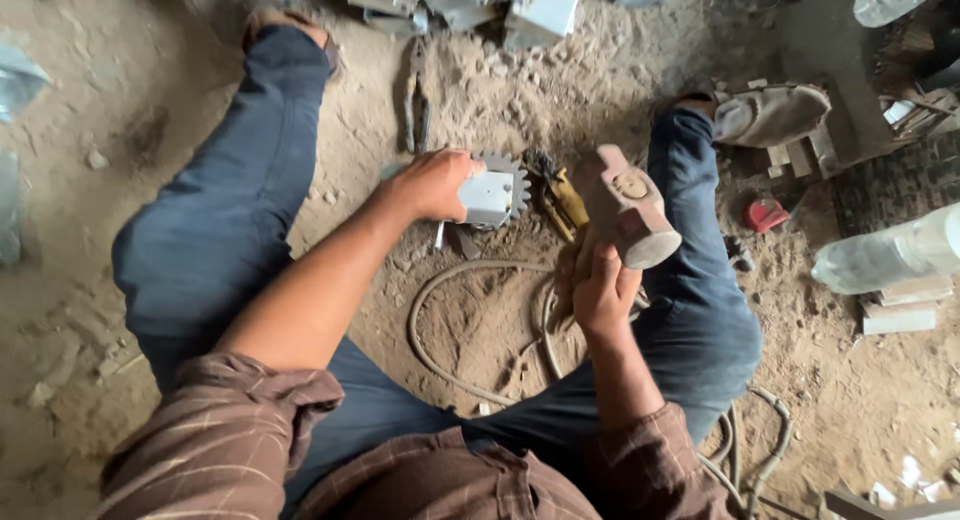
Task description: The person sits on the ground and repeatedly picks up rectangular metal boxes and toothed gears. Using a hammer, the person strikes the gear into the box to secure it, then places the assembled unit aside and repeats the process with additional parts.
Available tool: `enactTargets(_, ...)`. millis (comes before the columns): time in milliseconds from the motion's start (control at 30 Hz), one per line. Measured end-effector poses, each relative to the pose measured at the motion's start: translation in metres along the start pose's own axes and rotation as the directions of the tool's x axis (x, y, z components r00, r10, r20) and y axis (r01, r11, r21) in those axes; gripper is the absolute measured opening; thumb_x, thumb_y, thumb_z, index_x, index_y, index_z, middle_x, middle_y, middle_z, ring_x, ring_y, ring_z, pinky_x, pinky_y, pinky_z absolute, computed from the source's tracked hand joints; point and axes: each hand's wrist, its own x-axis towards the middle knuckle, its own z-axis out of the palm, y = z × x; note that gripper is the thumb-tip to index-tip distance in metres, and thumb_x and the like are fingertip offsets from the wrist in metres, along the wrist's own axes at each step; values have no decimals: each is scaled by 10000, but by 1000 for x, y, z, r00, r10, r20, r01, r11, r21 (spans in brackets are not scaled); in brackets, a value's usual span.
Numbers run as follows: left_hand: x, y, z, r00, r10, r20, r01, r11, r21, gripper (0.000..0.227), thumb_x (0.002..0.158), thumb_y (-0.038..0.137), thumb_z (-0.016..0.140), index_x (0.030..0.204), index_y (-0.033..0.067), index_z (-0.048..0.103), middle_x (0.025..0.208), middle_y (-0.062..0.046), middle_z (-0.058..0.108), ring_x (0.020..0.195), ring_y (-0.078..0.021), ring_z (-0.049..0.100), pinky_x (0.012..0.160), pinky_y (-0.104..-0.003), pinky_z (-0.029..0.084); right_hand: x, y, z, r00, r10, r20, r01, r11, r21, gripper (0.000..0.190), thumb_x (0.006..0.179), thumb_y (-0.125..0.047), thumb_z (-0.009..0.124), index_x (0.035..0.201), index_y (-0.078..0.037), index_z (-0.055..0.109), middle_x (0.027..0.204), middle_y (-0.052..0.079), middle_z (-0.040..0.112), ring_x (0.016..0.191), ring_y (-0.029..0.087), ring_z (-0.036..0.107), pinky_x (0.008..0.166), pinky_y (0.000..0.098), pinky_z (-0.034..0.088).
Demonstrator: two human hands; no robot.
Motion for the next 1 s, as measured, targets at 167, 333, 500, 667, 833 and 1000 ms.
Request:
enactTargets(167, -9, 16, 14, 991, -121, 51, 118, 991, 59, 562, 674, 49, 826, 1213, 24, 669, 1060, -137, 690, 946, -273, 671, 881, -390, 563, 4, 33, 3, 989, 144, -17, -145, 980, -134, 295, 1034, -339, 470, 1018, -45, 489, 660, 34, 576, 413, 121, 508, 328, 285, 444)
enactTargets(333, -10, 26, 25, 963, -246, 106, 230, 962, 149, 511, 744, -43, 771, 1232, 18, 635, 1088, -142, 654, 956, -275, 645, 930, -456, 529, -12, 61, 9, 860, 490, -143, -507, 789, -348, 468, 1126, -406, 418, 810, -72, 506, 588, -8, 469, 431, 77, 415, 366, 258, 354)
enactTargets(500, -4, 30, 17, 969, -229, 91, 209, 959, 189, 438, 767, -159, 686, 1173, 3, 650, 1069, -118, 674, 966, -241, 651, 921, -407, 546, 7, 55, -5, 899, 416, -140, -437, 817, -376, 448, 1085, -437, 400, 815, -106, 533, 581, -34, 503, 437, 70, 448, 355, 263, 388)
enactTargets(667, -9, 30, 19, 972, -220, 78, 208, 968, 139, 385, 780, -68, 725, 1150, 13, 653, 1076, -135, 673, 958, -264, 663, 909, -431, 549, 4, 63, 0, 911, 390, -131, -410, 826, -387, 393, 1057, -418, 454, 853, -94, 543, 617, -29, 542, 454, 86, 489, 372, 282, 441)
enactTargets(833, -5, 28, 21, 981, -192, 32, 185, 971, 154, 400, 794, -38, 740, 1179, 36, 665, 1069, -142, 679, 976, -266, 677, 920, -444, 544, 6, 63, 4, 874, 452, -181, -482, 752, -449, 473, 1094, -450, 401, 795, -105, 526, 568, -45, 487, 436, 73, 433, 366, 263, 367)
enactTargets(1000, -10, 31, 26, 984, -175, 43, 168, 976, 138, 439, 768, 139, 839, 1145, 10, 656, 1070, -161, 659, 984, -287, 655, 883, -472, 533, 15, 60, 6, 914, 393, -105, -403, 838, -368, 469, 1102, -464, 419, 820, -98, 501, 576, -36, 472, 430, 79, 424, 375, 256, 353)
